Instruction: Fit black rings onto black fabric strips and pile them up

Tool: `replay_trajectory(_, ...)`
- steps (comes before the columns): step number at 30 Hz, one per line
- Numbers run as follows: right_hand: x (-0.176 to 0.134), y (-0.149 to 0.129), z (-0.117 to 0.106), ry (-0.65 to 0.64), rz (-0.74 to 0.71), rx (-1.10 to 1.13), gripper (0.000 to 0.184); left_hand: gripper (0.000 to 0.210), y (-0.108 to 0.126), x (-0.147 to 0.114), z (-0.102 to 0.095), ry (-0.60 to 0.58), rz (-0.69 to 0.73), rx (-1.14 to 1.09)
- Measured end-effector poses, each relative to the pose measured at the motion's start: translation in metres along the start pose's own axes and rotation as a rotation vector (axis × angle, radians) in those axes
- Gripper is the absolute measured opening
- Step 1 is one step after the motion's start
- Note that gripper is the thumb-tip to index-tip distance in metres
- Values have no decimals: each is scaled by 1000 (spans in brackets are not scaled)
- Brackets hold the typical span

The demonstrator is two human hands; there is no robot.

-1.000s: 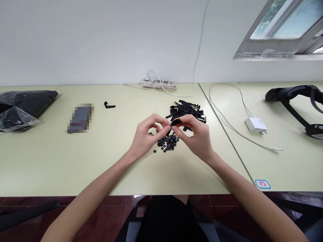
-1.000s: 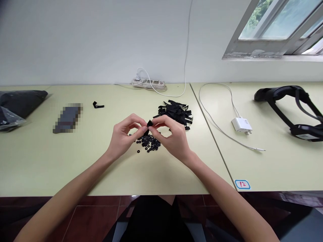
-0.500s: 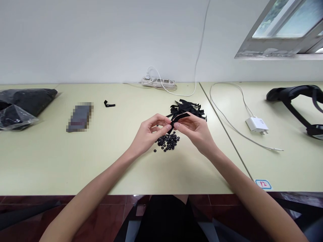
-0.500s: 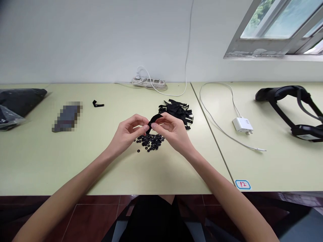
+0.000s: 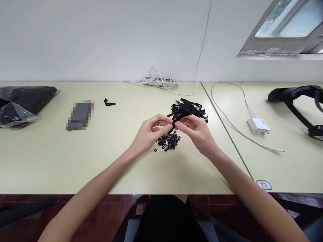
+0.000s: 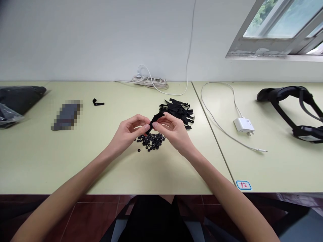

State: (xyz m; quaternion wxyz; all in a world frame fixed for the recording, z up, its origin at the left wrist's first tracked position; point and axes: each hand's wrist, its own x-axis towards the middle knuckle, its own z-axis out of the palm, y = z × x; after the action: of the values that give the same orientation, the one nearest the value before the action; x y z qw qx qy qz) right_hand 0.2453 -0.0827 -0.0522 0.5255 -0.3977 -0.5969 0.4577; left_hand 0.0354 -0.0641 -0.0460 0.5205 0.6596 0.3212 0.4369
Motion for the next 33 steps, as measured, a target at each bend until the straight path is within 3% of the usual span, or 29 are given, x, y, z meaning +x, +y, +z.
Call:
replay_trajectory(6, -3, 1, 3, 43, -120, -100, 12, 15, 1, -1, 1, 35, 70, 87)
replay_trajectory(10, -6, 2, 7, 82, -280, -241, 4, 7, 1, -3, 3, 101, 186, 222)
replay_trajectory(18, -6, 2, 7, 166, -805, -504, 29, 12, -3, -5, 6, 262, 664, 480)
replay_trajectory(22, -7, 2, 7, 178, -948, -515, 36, 19, -5, -3, 3, 289, 905, 617)
replay_trajectory(24, -7, 3, 7, 197, -983, -538, 36, 18, -5, -3, 2, 275, 950, 626)
replay_trajectory(27, -7, 3, 5, 226, -1001, -577, 35, 14, -2, -5, 4, 213, 779, 502)
replay_trajectory(31, -4, 6, 0, 251, -981, -626, 35, 17, 7, -8, 6, 41, 181, 179)
replay_trajectory(33, -2, 8, -2, 227, -977, -666, 34, 25, 10, -8, 6, -41, 5, 47)
